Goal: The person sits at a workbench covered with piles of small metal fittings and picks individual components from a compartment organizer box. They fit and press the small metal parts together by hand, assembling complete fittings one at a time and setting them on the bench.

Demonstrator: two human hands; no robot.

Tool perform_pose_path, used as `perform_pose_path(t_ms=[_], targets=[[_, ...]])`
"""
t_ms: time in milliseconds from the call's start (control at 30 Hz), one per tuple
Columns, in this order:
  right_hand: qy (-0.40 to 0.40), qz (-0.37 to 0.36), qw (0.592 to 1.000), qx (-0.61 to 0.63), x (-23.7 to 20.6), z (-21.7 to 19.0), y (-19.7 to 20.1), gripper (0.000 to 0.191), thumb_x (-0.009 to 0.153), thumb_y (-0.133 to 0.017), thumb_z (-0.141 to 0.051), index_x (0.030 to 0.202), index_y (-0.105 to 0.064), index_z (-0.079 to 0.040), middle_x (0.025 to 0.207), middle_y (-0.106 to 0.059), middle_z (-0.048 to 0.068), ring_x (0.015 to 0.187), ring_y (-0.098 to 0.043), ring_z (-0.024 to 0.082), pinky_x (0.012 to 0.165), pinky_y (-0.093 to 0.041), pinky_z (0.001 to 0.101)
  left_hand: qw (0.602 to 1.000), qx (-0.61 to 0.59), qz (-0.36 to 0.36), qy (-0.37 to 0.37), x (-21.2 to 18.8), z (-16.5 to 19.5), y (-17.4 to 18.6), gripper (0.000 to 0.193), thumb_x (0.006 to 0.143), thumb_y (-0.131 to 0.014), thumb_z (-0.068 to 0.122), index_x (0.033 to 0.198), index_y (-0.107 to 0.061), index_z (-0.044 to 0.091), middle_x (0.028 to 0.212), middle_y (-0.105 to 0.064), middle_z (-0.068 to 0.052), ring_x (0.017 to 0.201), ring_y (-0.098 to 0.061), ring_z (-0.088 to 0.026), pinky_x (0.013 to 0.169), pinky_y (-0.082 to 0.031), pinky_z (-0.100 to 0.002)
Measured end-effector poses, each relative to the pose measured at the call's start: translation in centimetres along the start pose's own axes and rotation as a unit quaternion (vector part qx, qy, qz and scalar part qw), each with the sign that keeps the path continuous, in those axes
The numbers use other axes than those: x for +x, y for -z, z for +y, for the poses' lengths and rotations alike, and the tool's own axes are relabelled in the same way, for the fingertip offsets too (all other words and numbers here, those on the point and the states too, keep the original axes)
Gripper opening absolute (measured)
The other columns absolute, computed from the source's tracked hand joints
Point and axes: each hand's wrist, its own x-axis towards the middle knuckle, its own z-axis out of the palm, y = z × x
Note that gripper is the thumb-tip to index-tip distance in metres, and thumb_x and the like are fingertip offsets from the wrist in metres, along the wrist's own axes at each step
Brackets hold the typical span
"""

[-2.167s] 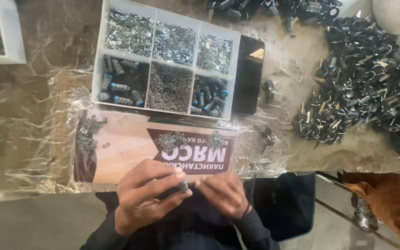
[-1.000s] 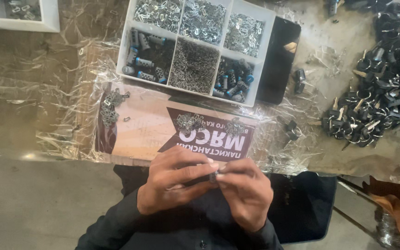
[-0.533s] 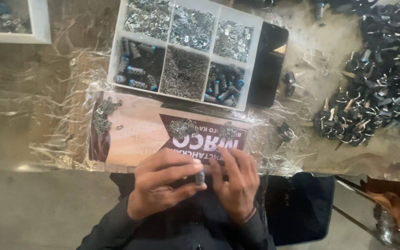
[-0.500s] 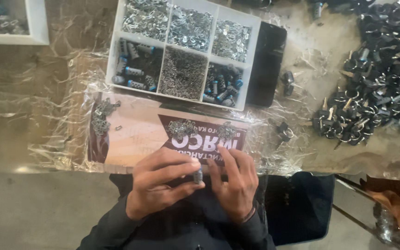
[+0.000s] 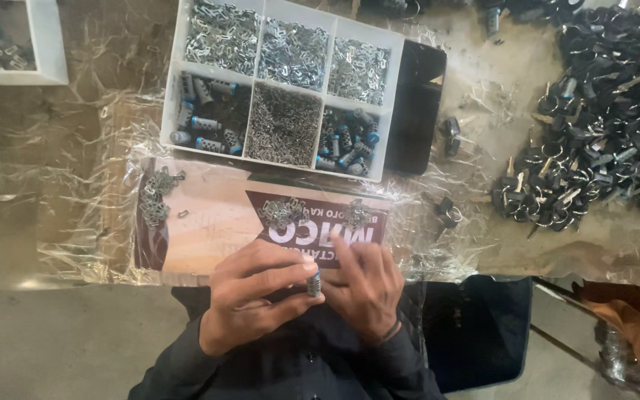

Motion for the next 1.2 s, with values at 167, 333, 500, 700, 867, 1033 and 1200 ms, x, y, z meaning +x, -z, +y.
perform_pose_path(t_ms=[167,333,500,700,867,1033,1200], targets=[[0.16,0.046,0.984,0.065,-2.3,2.2,-0.3,0.036,0.079,-0.083,-0.021,0.112,-0.074,-0.011,0.109,-0.065,0.003,0.097,-0.064,0.023,0.077,-0.054,0.0387,1.0,0.006,0.004,-0.007,0.1,-0.1,-0.2,0.043,0.073,-0.094,0.01,0.112,-0.074,0.008,0.109,-0.073,-0.006,0.094,-0.073,-0.023,0.079,-0.06,-0.032],[0.032,0.077,0.963,0.256,-3.2,1.1,-0.6,0.025,0.076,-0.087,-0.003,0.098,-0.073,-0.006,0.099,-0.069,0.006,0.084,-0.069,0.022,0.072,-0.055,0.0331,1.0,0.007,-0.008,-0.005,0.3,-0.2,-0.7,0.045,0.069,-0.093,0.01,0.11,-0.075,0.008,0.106,-0.074,-0.008,0.091,-0.073,-0.023,0.078,-0.06,-0.033],[-0.131,0.11,0.901,0.398,-2.2,-0.6,2.0,0.019,0.079,-0.082,0.004,0.094,-0.073,-0.002,0.093,-0.074,0.014,0.082,-0.075,0.023,0.073,-0.061,0.0324,1.0,0.005,-0.009,-0.013,0.3,-0.2,-0.9,0.046,0.069,-0.093,0.01,0.111,-0.075,0.008,0.108,-0.075,-0.008,0.091,-0.073,-0.022,0.078,-0.06,-0.032],[-0.018,0.153,0.932,0.329,0.8,-2.1,3.8,0.025,0.075,-0.083,0.006,0.093,-0.07,-0.005,0.093,-0.073,0.011,0.088,-0.072,0.023,0.081,-0.058,0.0315,1.0,0.009,-0.006,-0.005,0.1,0.2,-0.6,0.045,0.073,-0.093,0.01,0.114,-0.074,0.007,0.112,-0.074,-0.009,0.096,-0.073,-0.024,0.082,-0.06,-0.033],[-0.041,0.104,0.923,0.367,1.9,-2.8,4.1,0.027,0.075,-0.081,0.01,0.094,-0.068,-0.004,0.093,-0.074,0.01,0.087,-0.071,0.023,0.08,-0.056,0.031,1.0,-0.003,0.004,0.004,-0.1,0.5,-0.5,0.044,0.076,-0.093,0.011,0.114,-0.073,0.008,0.112,-0.075,-0.008,0.097,-0.074,-0.022,0.082,-0.061,-0.031],[-0.059,0.089,0.919,0.379,1.5,-2.7,3.9,0.027,0.078,-0.08,0.012,0.096,-0.066,-0.003,0.093,-0.074,0.01,0.085,-0.071,0.02,0.078,-0.054,0.029,1.0,0.0,-0.003,-0.008,-0.1,0.6,-0.6,0.045,0.074,-0.094,0.015,0.114,-0.074,0.008,0.111,-0.075,-0.006,0.096,-0.074,-0.021,0.081,-0.06,-0.031],[-0.08,0.065,0.896,0.431,0.8,-2.2,3.9,0.027,0.078,-0.077,0.015,0.097,-0.066,-0.002,0.096,-0.073,0.012,0.087,-0.069,0.02,0.078,-0.054,0.0296,1.0,0.001,-0.01,-0.01,0.0,0.7,-0.7,0.045,0.074,-0.095,0.017,0.113,-0.074,0.008,0.108,-0.074,-0.006,0.094,-0.073,-0.021,0.081,-0.059,-0.032]])
